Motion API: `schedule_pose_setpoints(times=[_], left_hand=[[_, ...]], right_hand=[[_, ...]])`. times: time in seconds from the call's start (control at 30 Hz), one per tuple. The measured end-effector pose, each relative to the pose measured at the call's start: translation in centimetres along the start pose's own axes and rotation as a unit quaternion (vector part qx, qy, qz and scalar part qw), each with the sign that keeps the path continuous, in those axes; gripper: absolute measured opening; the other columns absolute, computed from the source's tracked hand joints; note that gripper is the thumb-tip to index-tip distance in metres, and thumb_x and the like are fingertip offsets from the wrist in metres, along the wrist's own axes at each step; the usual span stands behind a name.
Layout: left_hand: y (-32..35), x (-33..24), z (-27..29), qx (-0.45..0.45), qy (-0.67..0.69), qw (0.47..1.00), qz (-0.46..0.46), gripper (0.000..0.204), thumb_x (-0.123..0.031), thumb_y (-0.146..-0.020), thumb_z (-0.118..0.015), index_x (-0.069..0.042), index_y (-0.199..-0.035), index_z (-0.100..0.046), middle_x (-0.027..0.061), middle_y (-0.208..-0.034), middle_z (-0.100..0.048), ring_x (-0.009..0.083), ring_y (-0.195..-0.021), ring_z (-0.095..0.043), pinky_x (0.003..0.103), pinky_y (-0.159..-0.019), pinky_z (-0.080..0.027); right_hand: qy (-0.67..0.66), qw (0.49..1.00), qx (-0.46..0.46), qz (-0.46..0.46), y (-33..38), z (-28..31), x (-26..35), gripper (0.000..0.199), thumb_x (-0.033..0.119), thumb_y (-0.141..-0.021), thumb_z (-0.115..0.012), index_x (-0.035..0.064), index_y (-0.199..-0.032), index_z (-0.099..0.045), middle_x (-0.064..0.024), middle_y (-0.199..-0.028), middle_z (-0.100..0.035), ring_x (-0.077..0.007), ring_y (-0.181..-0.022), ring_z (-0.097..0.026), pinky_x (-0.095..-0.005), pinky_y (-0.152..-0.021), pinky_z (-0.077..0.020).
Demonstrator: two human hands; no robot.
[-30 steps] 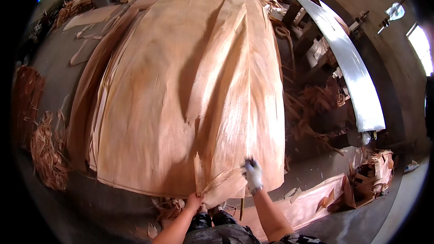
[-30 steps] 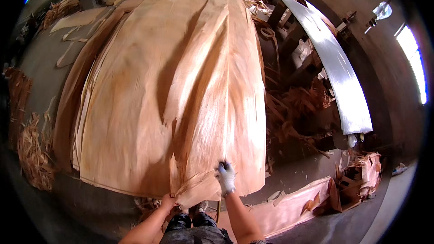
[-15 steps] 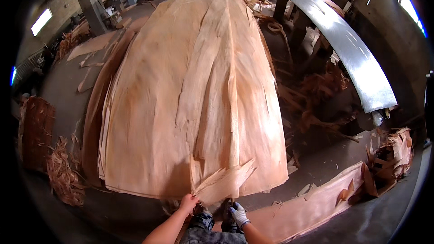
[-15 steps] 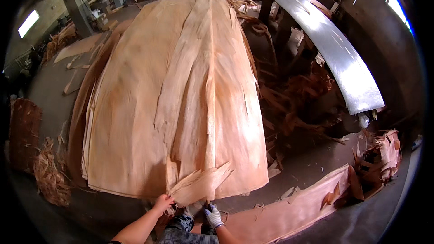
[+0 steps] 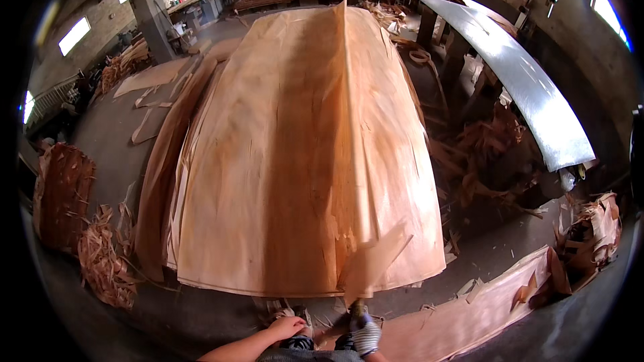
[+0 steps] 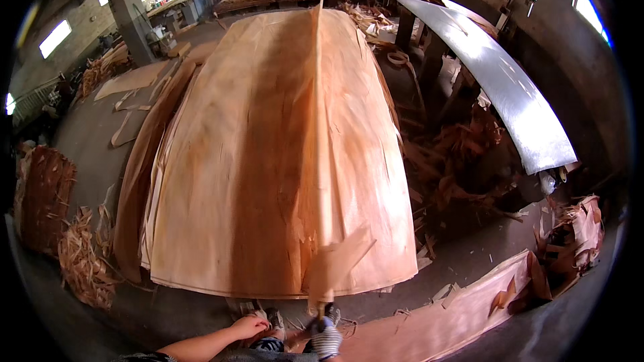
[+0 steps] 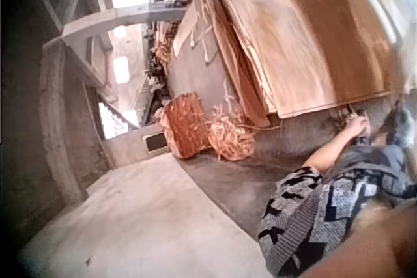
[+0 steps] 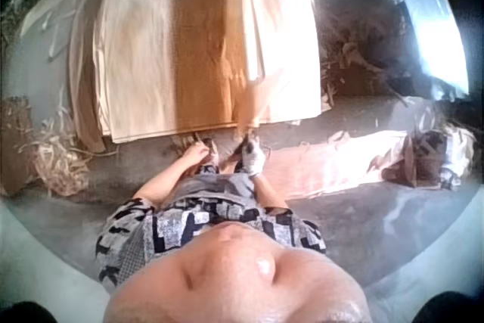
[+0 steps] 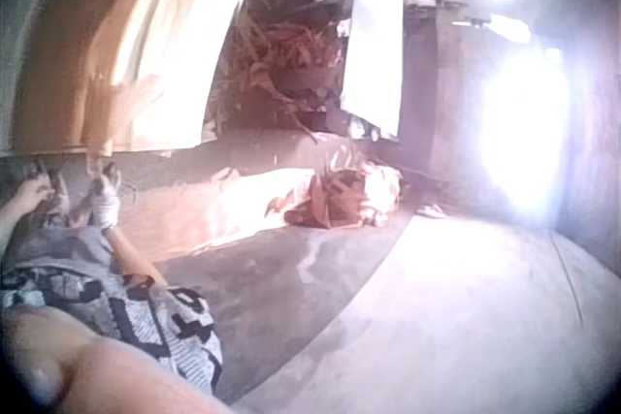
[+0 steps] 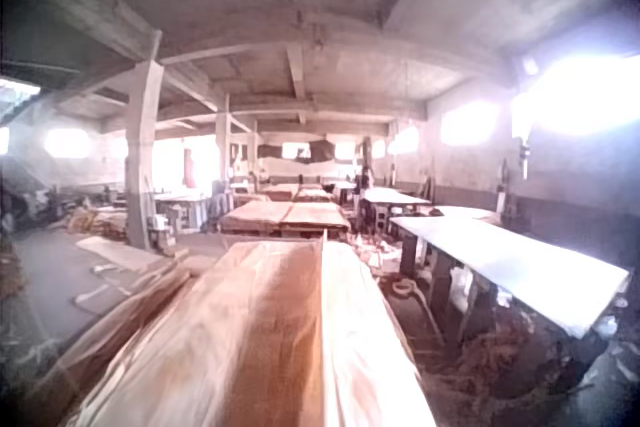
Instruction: The person applies adhesive and veneer strips to repair a large wooden panel. Using a cutting tool, they trim excess veneer and press strips into place over cracks and knots, repeating the process on multiple sections of the panel surface.
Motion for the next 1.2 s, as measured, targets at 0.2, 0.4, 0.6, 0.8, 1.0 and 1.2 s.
schedule_pose_setpoints(times=[0.2, 0.4, 0.6, 0.8, 1.0, 1.2], left_hand=[[4.8, 6.0, 4.1, -0.025, -0.013, 0.996, 0.083, 0.028, -0.03, -0.081, -0.052, -0.015, -0.103, -0.062, 0.0071, -0.095, -0.064, 0.0229, -0.088, -0.061, 0.034, -0.074, -0.048], [10.8, 13.8, 7.0, -0.145, 0.017, 0.978, 0.152, 0.026, -0.031, -0.08, -0.054, -0.014, -0.097, -0.065, 0.0083, -0.09, -0.065, 0.0246, -0.086, -0.061, 0.035, -0.073, -0.048], [8.0, 17.5, 2.1, -0.074, 0.286, 0.935, 0.199, 0.034, -0.036, -0.083, -0.053, -0.012, -0.105, -0.06, 0.0102, -0.096, -0.064, 0.023, -0.087, -0.061, 0.037, -0.075, -0.048], [3.9, 14.5, 10.3, -0.185, 0.848, 0.494, -0.05, 0.11, -0.074, -0.066, -0.051, -0.015, -0.14, 0.006, 0.015, -0.145, -0.002, 0.0373, -0.131, -0.016, 0.053, -0.095, -0.033], [2.2, 9.1, 14.7, -0.249, 0.828, 0.498, -0.063, 0.016, -0.026, -0.086, -0.052, -0.012, -0.092, -0.058, 0.0026, -0.088, -0.064, 0.0176, -0.077, -0.061, 0.032, -0.065, -0.051], [4.0, 1.0, 7.4, -0.183, 0.767, 0.615, -0.016, 0.022, -0.021, -0.087, -0.051, -0.004, -0.1, -0.052, 0.0138, -0.088, -0.062, 0.0256, -0.075, -0.063, 0.038, -0.064, -0.054]], right_hand=[[0.125, 0.962, 0.232, -0.07, -1.4, -14.7, 2.7, 0.04, 0.029, -0.079, -0.053, 0.0045, -0.111, -0.045, -0.0224, -0.082, -0.063, -0.0372, -0.076, -0.061, -0.0463, -0.066, -0.0473], [0.004, 0.988, 0.152, -0.007, -0.3, -13.7, 4.6, 0.045, 0.023, -0.083, -0.056, 0.0051, -0.122, -0.04, -0.0191, -0.098, -0.062, -0.0323, -0.085, -0.062, -0.0383, -0.071, -0.0482], [-0.38, 0.893, 0.207, -0.119, -0.4, -10.7, 13.4, 0.032, 0.016, -0.083, -0.06, 0.0029, -0.11, -0.048, -0.0006, -0.071, -0.054, -0.0084, -0.053, -0.047, -0.0226, -0.047, -0.043], [-0.39, 0.9, 0.173, -0.092, 1.2, -1.3, 22.2, 0.012, 0.017, -0.08, -0.062, 0.007, -0.084, -0.056, -0.0001, -0.063, -0.053, -0.0101, -0.05, -0.048, -0.0249, -0.045, -0.0428], [-0.451, 0.877, 0.068, -0.15, -3.1, 4.1, 15.4, 0.01, 0.012, -0.075, -0.065, 0.0072, -0.08, -0.059, -0.0001, -0.058, -0.052, -0.0102, -0.041, -0.043, -0.0235, -0.037, -0.034], [-0.418, 0.901, 0.041, -0.106, -1.9, 10.1, 10.3, 0.007, 0.009, -0.075, -0.063, 0.0038, -0.077, -0.059, 0.0, -0.054, -0.048, -0.009, -0.038, -0.041, -0.0219, -0.035, -0.0317]])
Point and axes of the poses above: each hand's wrist, its own y-axis away from the middle knuckle, its own z-axis out of the back of the hand, x = y × z, the point moved 6 cm from there along -y, towards the middle knuckle
